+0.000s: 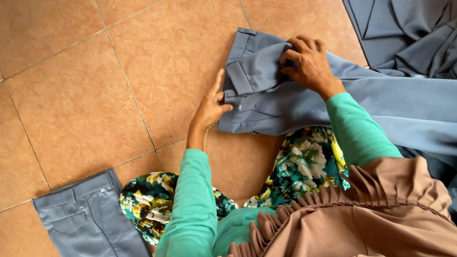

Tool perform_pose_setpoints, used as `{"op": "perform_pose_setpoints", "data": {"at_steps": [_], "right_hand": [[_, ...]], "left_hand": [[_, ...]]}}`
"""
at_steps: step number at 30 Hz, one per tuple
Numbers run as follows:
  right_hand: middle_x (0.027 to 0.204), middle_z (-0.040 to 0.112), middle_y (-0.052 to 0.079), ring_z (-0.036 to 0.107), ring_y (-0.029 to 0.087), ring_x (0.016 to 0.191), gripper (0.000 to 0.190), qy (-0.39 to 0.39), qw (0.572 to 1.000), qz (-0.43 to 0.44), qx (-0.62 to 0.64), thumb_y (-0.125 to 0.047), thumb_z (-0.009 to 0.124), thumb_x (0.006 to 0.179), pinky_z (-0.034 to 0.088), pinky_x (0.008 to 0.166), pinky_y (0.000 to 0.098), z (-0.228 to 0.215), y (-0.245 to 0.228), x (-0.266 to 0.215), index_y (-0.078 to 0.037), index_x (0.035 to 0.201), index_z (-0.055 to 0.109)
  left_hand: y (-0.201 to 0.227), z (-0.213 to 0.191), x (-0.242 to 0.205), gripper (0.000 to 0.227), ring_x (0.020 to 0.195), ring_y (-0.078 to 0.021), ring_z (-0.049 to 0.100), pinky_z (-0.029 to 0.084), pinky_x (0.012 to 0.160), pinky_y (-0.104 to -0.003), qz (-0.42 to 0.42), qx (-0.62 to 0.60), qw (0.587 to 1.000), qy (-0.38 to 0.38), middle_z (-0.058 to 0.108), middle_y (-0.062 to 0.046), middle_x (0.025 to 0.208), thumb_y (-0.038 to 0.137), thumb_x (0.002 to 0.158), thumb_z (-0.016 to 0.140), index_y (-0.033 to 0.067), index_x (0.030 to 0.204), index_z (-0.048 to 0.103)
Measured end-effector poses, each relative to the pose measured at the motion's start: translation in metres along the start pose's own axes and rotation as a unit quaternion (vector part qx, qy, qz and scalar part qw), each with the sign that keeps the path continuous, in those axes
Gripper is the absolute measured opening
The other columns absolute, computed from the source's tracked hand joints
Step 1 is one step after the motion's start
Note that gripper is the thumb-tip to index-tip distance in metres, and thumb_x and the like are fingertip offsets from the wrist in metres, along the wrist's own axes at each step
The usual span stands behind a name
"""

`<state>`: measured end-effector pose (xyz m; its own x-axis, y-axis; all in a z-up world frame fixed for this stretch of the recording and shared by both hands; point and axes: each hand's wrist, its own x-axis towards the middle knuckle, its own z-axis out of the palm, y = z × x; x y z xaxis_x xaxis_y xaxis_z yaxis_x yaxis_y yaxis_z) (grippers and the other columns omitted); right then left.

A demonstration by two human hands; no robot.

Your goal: A person sitting on the floor folds multiple pairs of grey trousers and organizes them into a stack.

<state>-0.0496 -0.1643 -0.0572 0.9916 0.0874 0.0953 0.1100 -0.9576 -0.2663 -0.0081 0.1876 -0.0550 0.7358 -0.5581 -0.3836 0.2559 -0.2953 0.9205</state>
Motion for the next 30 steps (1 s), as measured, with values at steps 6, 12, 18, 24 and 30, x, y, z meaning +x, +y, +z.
{"op": "perform_pose_setpoints", "data": {"at_steps": [6, 12, 18, 24, 30], "right_hand": [[0.100, 0.063, 0.001, 0.064, 0.026, 0.082, 0.034, 0.151, 0.979, -0.051, 0.126, 0.010, 0.061, 0.087, 0.043, 0.075, 0.0423, -0.009, -0.012, 0.033, -0.021, 0.092, 0.076], [0.109, 0.067, 0.002, 0.070, 0.030, 0.094, 0.016, 0.020, 0.985, -0.097, 0.140, -0.032, 0.070, 0.087, 0.055, 0.080, 0.0461, -0.003, -0.036, -0.013, -0.028, 0.100, 0.077], [0.099, 0.063, -0.003, 0.066, 0.020, 0.098, 0.016, 0.035, 0.989, -0.105, 0.101, -0.035, 0.076, 0.088, 0.050, 0.077, 0.0342, -0.010, -0.065, -0.056, -0.021, 0.095, 0.075], [0.097, 0.058, -0.006, 0.063, 0.018, 0.096, 0.010, 0.024, 0.993, -0.102, 0.059, -0.030, 0.076, 0.089, 0.051, 0.073, 0.0338, -0.040, -0.075, -0.057, -0.021, 0.091, 0.074], [0.096, 0.057, -0.009, 0.063, 0.014, 0.094, 0.009, -0.026, 0.984, -0.058, -0.166, -0.036, 0.076, 0.078, 0.050, 0.075, 0.0338, -0.053, 0.014, -0.093, -0.029, 0.083, 0.074]], "left_hand": [[0.085, 0.014, -0.066, 0.082, 0.066, 0.0003, 0.040, 0.041, 0.065, -0.014, -0.003, -0.002, 1.000, -0.013, 0.060, 0.005, 0.142, -0.013, 0.075, 0.052, 0.0224, 0.150, 0.053], [0.050, -0.002, -0.040, 0.057, 0.092, -0.0161, 0.072, 0.063, 0.075, -0.025, 0.031, 0.083, 0.992, 0.088, 0.074, -0.011, 0.111, 0.012, 0.078, 0.085, 0.0231, 0.132, 0.072], [0.105, 0.014, -0.034, 0.108, 0.121, -0.0436, 0.063, 0.054, 0.100, -0.055, 0.066, 0.367, 0.923, 0.095, 0.060, -0.022, 0.133, 0.009, 0.088, 0.081, 0.0379, 0.165, 0.011], [0.044, 0.003, 0.025, 0.036, 0.105, -0.0313, 0.057, 0.055, 0.082, -0.046, 0.153, 0.554, 0.809, 0.122, 0.048, -0.003, 0.107, 0.028, 0.080, 0.085, 0.0339, 0.107, 0.061], [0.071, -0.031, 0.011, 0.027, 0.145, -0.0322, 0.036, 0.042, 0.101, -0.058, 0.122, 0.546, 0.814, 0.156, 0.056, -0.003, 0.146, 0.034, 0.084, 0.083, 0.0275, 0.107, 0.070]]}}
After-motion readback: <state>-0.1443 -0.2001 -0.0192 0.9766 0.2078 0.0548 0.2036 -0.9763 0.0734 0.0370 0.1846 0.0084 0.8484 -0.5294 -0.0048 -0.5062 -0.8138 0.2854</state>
